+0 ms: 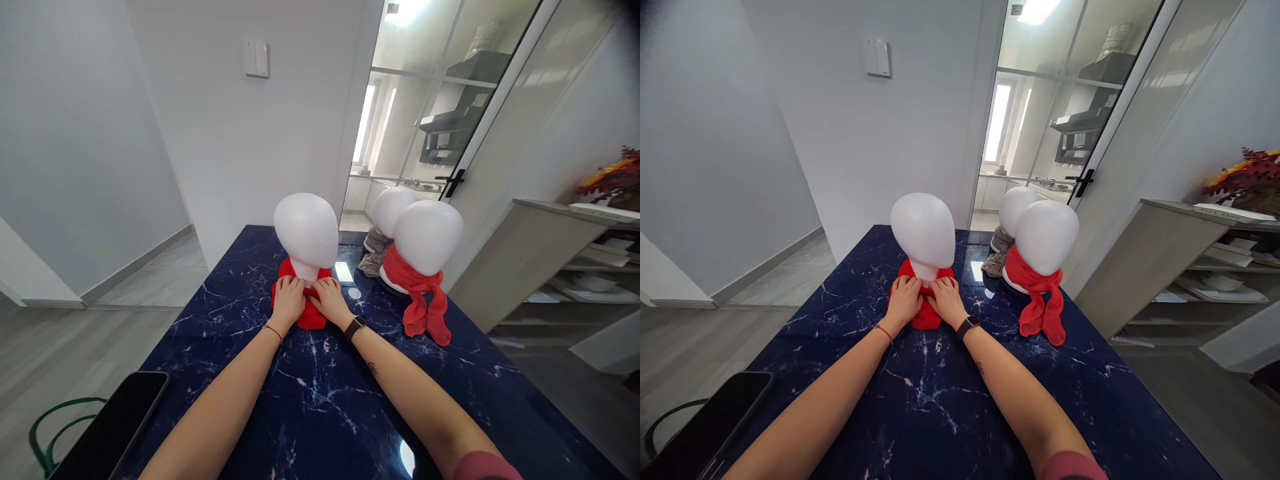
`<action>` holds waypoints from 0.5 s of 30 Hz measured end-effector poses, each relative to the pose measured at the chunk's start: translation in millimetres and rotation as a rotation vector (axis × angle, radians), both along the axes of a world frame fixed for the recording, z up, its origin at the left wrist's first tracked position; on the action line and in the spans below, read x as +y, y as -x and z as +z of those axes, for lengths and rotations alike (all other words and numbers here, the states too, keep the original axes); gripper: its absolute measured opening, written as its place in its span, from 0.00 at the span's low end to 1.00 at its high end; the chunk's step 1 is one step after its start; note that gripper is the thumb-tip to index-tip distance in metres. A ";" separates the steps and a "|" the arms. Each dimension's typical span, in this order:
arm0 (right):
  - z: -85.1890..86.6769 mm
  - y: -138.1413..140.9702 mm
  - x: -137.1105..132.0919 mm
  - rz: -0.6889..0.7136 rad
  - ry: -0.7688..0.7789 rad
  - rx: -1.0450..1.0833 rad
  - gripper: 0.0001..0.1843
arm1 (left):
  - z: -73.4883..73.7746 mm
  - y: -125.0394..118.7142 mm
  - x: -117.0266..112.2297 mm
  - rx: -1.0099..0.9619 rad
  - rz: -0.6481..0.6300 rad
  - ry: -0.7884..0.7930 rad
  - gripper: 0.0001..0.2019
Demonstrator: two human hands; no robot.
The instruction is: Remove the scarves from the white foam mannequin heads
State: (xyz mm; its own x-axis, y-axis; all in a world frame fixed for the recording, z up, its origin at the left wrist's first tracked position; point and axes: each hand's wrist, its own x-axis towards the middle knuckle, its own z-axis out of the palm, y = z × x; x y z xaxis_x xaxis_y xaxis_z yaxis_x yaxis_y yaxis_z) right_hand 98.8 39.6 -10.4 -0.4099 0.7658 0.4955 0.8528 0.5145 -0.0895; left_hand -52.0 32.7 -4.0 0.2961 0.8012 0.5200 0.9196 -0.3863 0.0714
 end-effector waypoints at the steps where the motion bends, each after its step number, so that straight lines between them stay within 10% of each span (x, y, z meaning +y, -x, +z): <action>1: -0.3 0.3 -0.2 -0.026 -0.003 -0.003 0.10 | 0.7 0.9 -0.7 -0.004 0.037 0.001 0.10; 8: 2.4 4.6 -2.3 -0.212 -0.020 -0.010 0.15 | 8.8 7.4 -3.8 0.008 0.206 -0.016 0.16; 15: -0.4 4.1 -0.2 -0.278 0.016 0.012 0.14 | 13.5 2.4 -2.7 0.102 0.061 0.086 0.13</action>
State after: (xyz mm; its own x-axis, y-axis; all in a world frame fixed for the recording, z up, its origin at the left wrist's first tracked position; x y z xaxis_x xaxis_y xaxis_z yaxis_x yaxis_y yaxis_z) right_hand 94.7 39.4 -10.8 -0.1772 0.8557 0.4862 0.9598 0.2596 -0.1070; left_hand -54.4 30.0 9.5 0.2934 0.8597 0.4180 0.9454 -0.3258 0.0066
